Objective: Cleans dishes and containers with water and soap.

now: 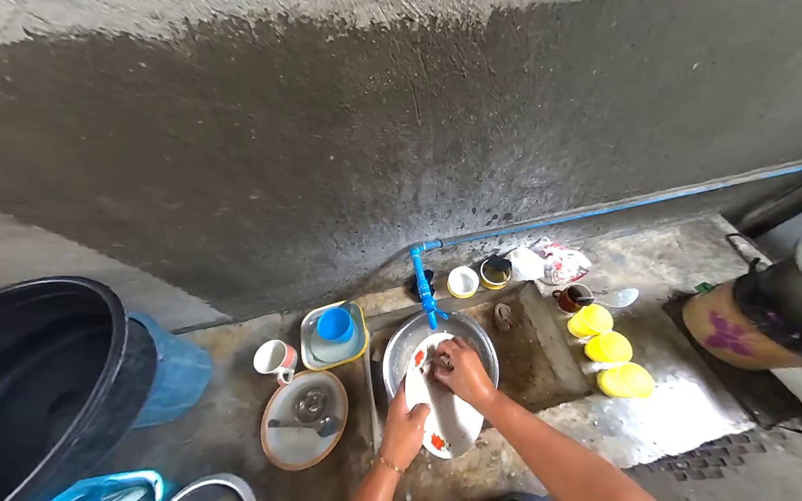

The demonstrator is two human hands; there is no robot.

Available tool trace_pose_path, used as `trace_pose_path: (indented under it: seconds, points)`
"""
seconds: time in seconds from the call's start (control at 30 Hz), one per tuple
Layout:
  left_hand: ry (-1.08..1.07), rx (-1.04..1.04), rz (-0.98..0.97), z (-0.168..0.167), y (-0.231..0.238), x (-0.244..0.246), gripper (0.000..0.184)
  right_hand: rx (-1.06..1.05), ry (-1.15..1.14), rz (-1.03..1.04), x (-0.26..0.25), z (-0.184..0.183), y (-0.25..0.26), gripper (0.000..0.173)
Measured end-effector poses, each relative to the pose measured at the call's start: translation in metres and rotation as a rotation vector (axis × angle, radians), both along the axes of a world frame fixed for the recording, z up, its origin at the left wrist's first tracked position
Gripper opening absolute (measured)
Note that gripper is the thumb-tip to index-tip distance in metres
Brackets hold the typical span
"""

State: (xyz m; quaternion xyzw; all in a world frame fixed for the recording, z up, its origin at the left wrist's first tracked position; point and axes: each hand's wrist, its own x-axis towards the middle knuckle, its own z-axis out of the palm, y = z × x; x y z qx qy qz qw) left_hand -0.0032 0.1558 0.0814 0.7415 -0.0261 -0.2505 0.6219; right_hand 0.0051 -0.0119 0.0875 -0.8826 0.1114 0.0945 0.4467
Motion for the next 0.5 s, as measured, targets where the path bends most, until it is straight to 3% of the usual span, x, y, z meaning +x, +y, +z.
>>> trace_pose_path:
  seconds: [0.17,0.3,0.5]
  points:
    - [-0.017,-0.014,0.010,-0.004,0.001,0.000,0.066,0.018,0.027,0.053,-0.011,0.001,0.008,0.031]
    - [0.018,0.008,-0.014,0.000,0.001,0.003,0.067,-0.010,0.055,-0.059,0.004,-0.006,-0.009,0.032]
    - [0.015,-0.005,-0.039,-0.004,0.004,0.004,0.066,0.028,0.006,0.053,-0.003,0.005,0.009,0.033]
